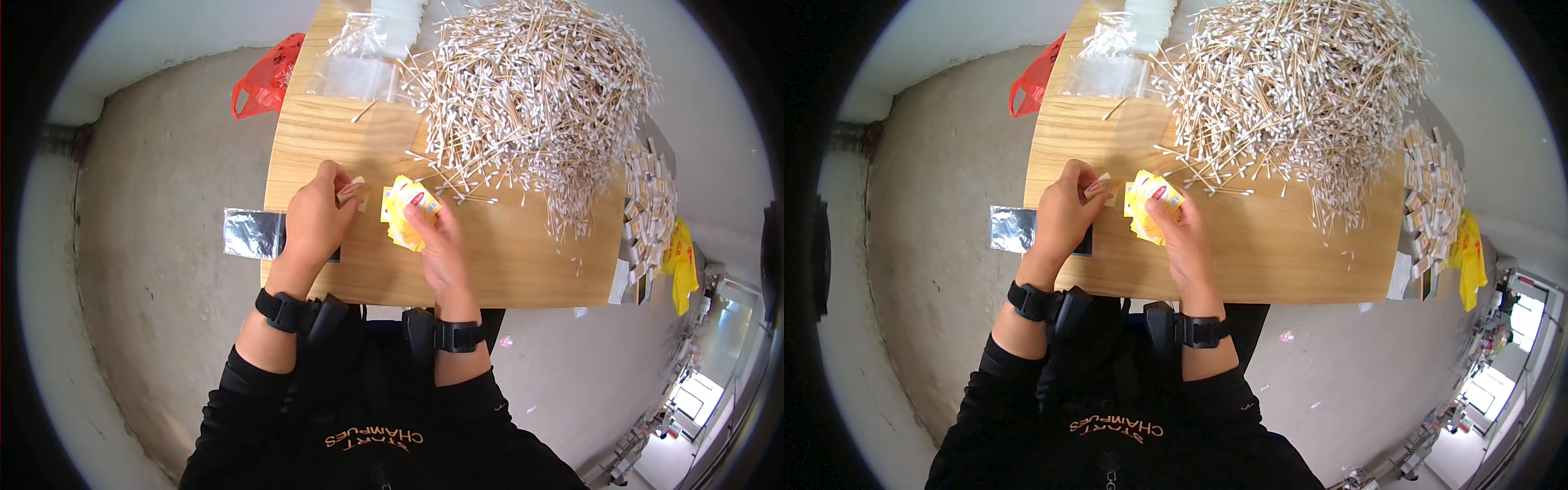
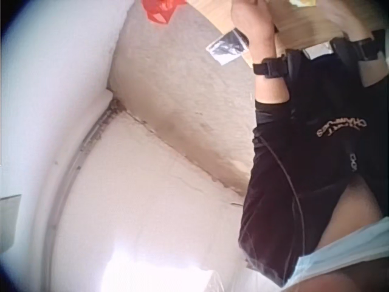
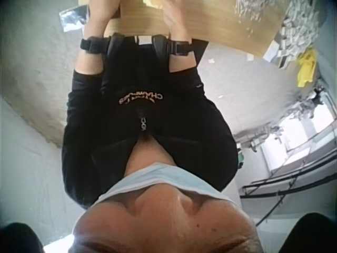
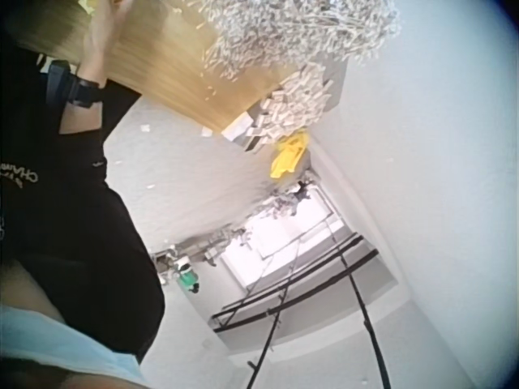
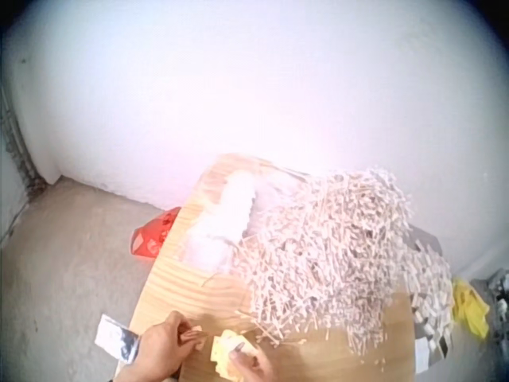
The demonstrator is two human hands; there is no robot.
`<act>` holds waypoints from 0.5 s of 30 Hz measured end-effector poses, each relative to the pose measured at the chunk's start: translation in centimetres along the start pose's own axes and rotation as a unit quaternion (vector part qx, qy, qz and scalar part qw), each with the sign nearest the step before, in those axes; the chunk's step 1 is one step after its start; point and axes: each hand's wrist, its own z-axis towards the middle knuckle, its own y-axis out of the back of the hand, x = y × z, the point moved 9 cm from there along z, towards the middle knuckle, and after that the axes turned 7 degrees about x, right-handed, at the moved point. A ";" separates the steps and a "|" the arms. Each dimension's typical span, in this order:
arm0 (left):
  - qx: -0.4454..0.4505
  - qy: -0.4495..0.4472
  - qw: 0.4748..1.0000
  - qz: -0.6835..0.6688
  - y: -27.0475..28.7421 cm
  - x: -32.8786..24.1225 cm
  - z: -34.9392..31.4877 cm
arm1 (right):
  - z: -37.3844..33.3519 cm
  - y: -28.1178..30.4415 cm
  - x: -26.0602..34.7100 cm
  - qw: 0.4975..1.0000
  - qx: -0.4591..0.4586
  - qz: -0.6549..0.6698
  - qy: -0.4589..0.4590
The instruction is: The recorder is packing cotton swabs into small plastic bags and organizing them on a table.
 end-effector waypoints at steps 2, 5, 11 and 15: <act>0.014 0.032 0.997 -0.064 -0.4 0.6 -0.5 | -0.1 -0.2 0.0 1.000 0.001 0.022 -0.004; 0.023 0.043 0.972 -0.230 -0.8 0.9 -1.3 | -0.3 -1.3 0.0 0.997 0.008 0.076 -0.014; 0.071 0.058 0.890 -0.446 -2.3 0.6 -2.4 | -0.1 -2.4 -0.9 0.996 0.031 0.086 -0.017; 0.110 0.076 0.870 -0.475 -2.7 0.7 -2.9 | -0.2 -2.5 -0.9 0.995 0.037 0.094 -0.026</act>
